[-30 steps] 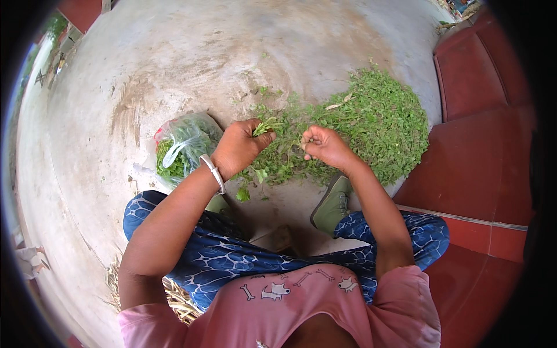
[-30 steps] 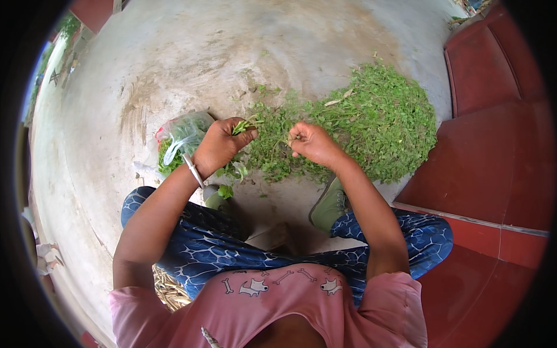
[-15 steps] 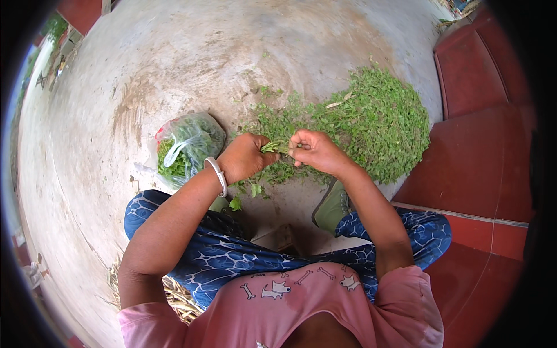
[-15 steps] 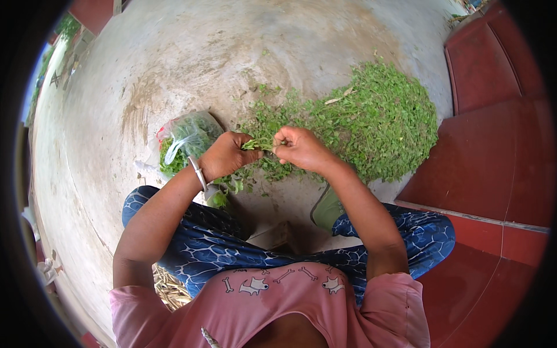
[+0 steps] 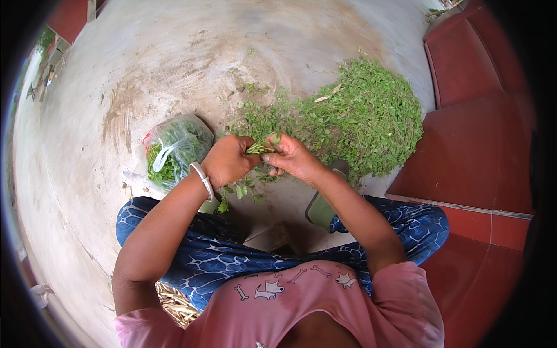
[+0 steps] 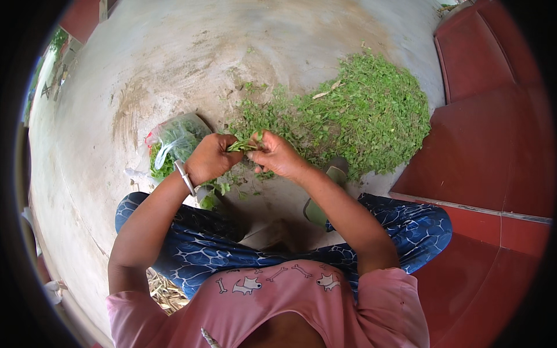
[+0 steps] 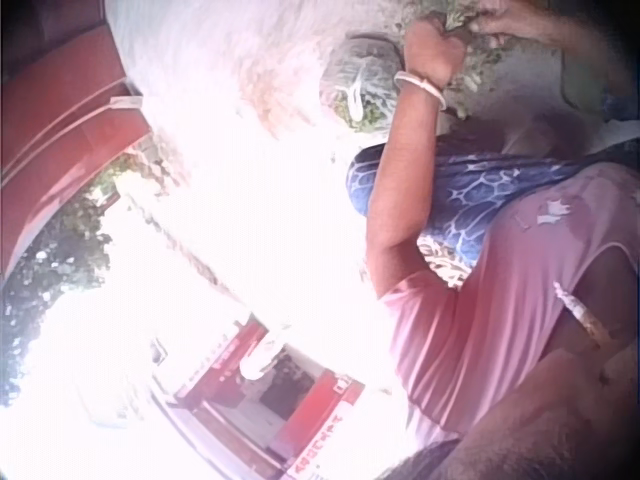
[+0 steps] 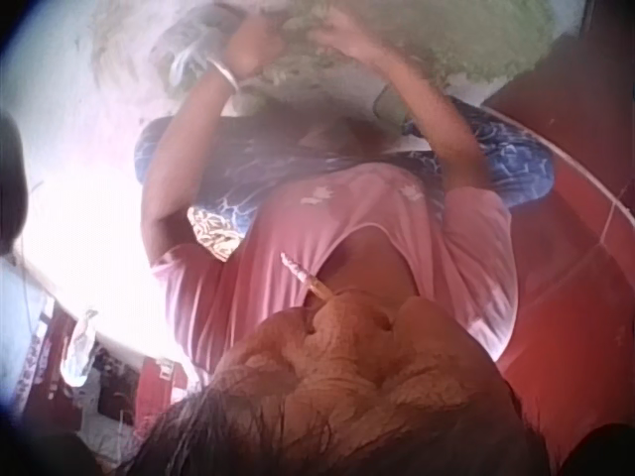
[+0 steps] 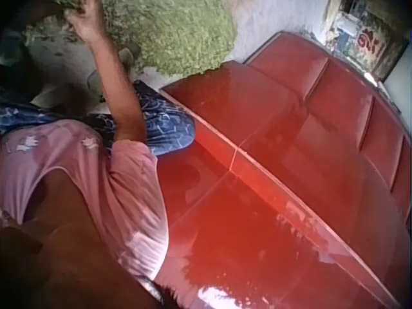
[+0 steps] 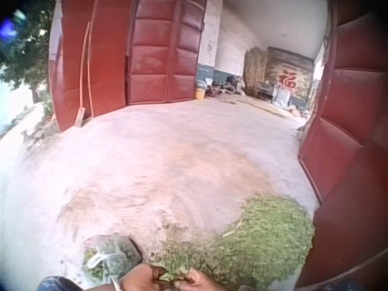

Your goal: The person sits on the floor and repeatedly picks up green leafy vegetable stems, strips the leaves by hand, and drops the leaves onto a growing pile on the floor. The stems are held in the left hand while the right hand removes the leaves.

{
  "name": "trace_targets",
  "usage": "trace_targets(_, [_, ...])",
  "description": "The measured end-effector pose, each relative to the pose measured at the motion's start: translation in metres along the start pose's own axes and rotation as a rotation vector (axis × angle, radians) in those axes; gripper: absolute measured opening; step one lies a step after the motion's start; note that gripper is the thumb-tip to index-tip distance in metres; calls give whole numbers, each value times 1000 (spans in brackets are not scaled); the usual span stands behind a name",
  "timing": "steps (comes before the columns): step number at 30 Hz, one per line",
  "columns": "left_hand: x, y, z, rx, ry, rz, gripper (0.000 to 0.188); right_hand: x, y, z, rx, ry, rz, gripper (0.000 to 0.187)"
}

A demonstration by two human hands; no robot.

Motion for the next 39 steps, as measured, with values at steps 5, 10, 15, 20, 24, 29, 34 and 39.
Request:
trace_targets(5, [-4, -5, -3, 202, -29, 103, 20, 7, -16, 22, 38, 20, -69, 11])
trace_targets(10, [-4, 13, -7, 257, -27, 274, 20, 10, -20, 29, -54, 31, -113, 9])
trace_targets(15, [-1, 50, -8, -190, 24, 336, 19, 36, 14, 25, -223, -15, -35, 11])
trace_targets(20, [-4, 54, 0, -348, 84, 242, 17, 73, 106, 42, -781, -23, 352, 33])
trace_targets(24, [-3, 52, -6, -442, -8, 293, 18, 46, 133, 101, -1266, -122, 352, 19])
trace_targets(29, [-6, 53, -7, -696, -3, 271, 17, 38, 120, 137, -1363, -73, 510, 13])
trace_targets(34, [-6, 52, -4, -712, 25, 318, 18, 53, 109, 140, -1433, -51, 484, 17])
trace_targets(39, [-8, 53, -7, -678, 85, 367, 19, 56, 113, 144, -1543, 27, 400, 12])
Point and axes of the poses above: each hand's wrist, its own x-axis towards the middle knuckle, its own y-axis out of the back of the hand, z = x × y, the point moved 4 cm from there along x, towards the middle knuckle, and after that the axes turned 5 degrees about -x, right-handed, at the moved point
